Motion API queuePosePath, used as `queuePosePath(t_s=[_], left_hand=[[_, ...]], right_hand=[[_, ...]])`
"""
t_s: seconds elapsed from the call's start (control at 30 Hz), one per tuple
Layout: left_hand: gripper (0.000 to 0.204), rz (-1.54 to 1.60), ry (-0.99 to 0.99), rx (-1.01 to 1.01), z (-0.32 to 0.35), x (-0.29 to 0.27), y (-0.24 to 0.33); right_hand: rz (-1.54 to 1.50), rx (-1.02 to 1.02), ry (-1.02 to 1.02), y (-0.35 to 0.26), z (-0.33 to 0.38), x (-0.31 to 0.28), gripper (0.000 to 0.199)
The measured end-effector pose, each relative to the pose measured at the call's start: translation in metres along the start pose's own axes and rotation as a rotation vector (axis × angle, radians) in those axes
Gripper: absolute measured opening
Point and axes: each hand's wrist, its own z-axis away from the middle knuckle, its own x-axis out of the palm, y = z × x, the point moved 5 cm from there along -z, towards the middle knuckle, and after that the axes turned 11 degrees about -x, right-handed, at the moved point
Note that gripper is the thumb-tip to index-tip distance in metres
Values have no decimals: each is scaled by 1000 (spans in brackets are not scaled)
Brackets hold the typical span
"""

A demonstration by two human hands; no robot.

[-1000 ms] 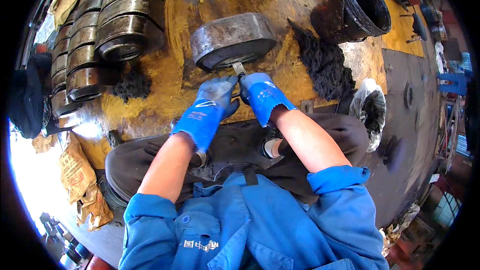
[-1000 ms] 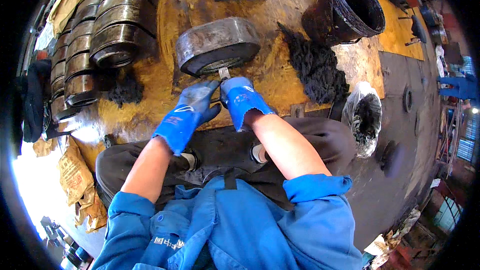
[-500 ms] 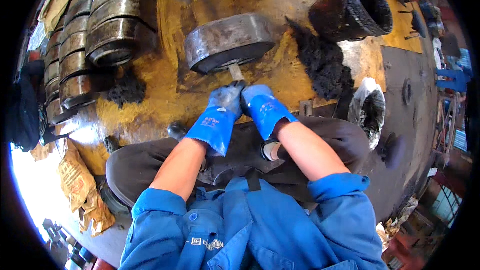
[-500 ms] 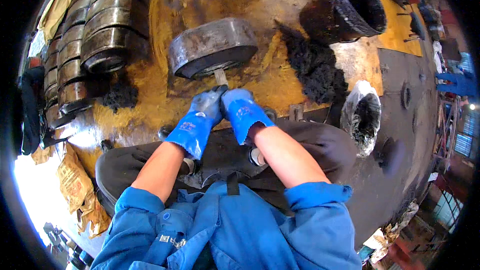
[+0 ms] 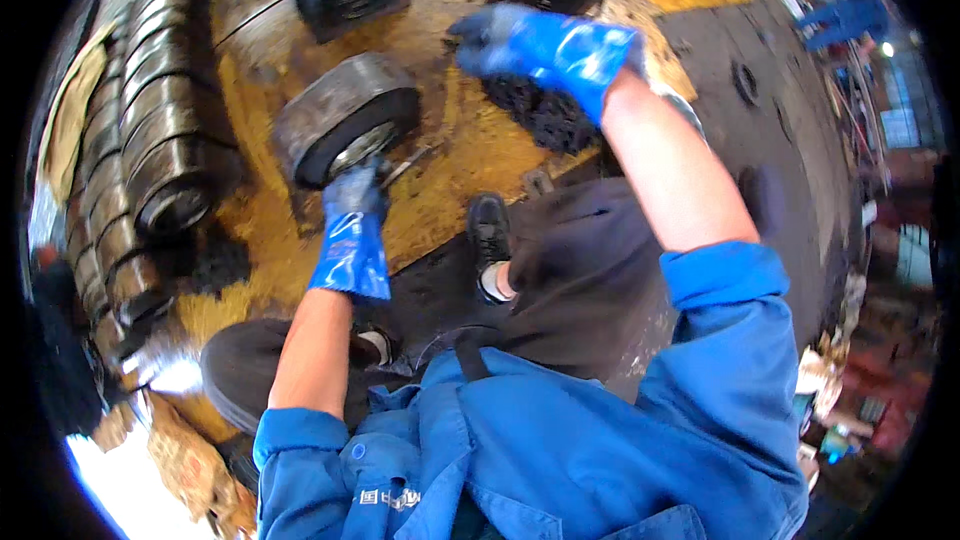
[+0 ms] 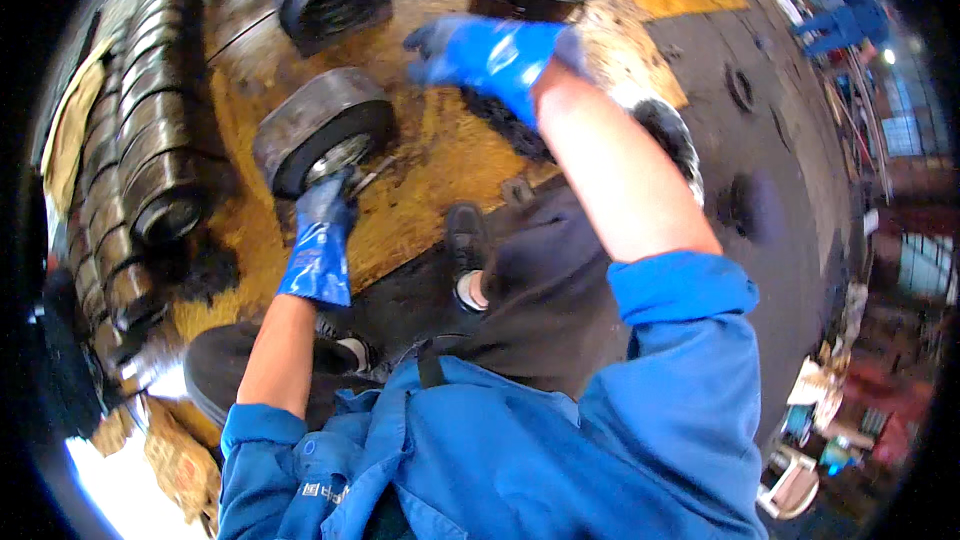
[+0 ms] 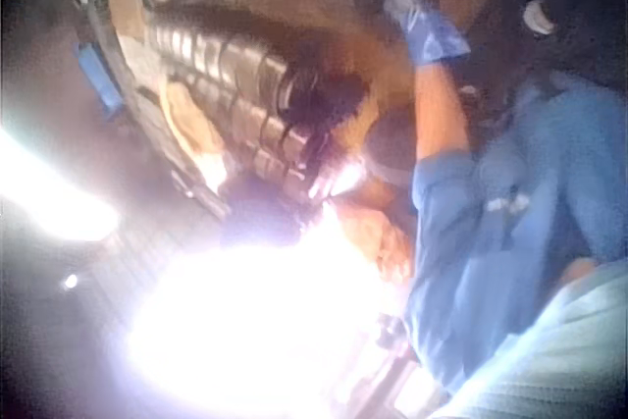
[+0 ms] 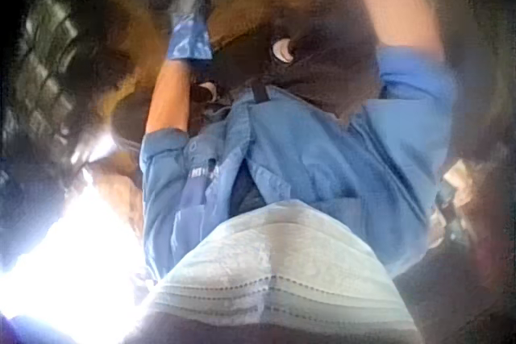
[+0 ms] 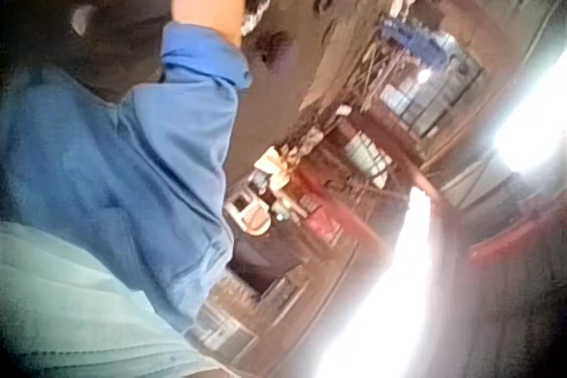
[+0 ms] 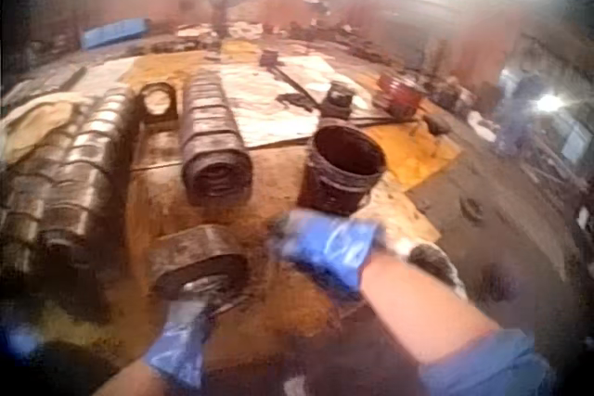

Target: The person sits on the floor and uses a hammer and chisel to remove a metal ring from a cylindrical part. They then use a file to clean the inside of the ring and apply a dark substance from a bucket onto the ring using a tool.

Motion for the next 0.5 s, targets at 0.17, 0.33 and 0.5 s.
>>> queuePosePath(t_s=[0.17, 0.33, 0.5], left_hand=[[44, 209, 54, 89, -18, -19, 3], [43, 286, -59, 72, -33, -15, -12], [41, 353, -155, 27, -40, -14, -24]], right_hand=[[-156, 308, 52, 120, 143, -23, 47], [133, 656, -308, 203, 303, 164, 30], [-474, 1126, -540, 158, 409, 313, 38]])
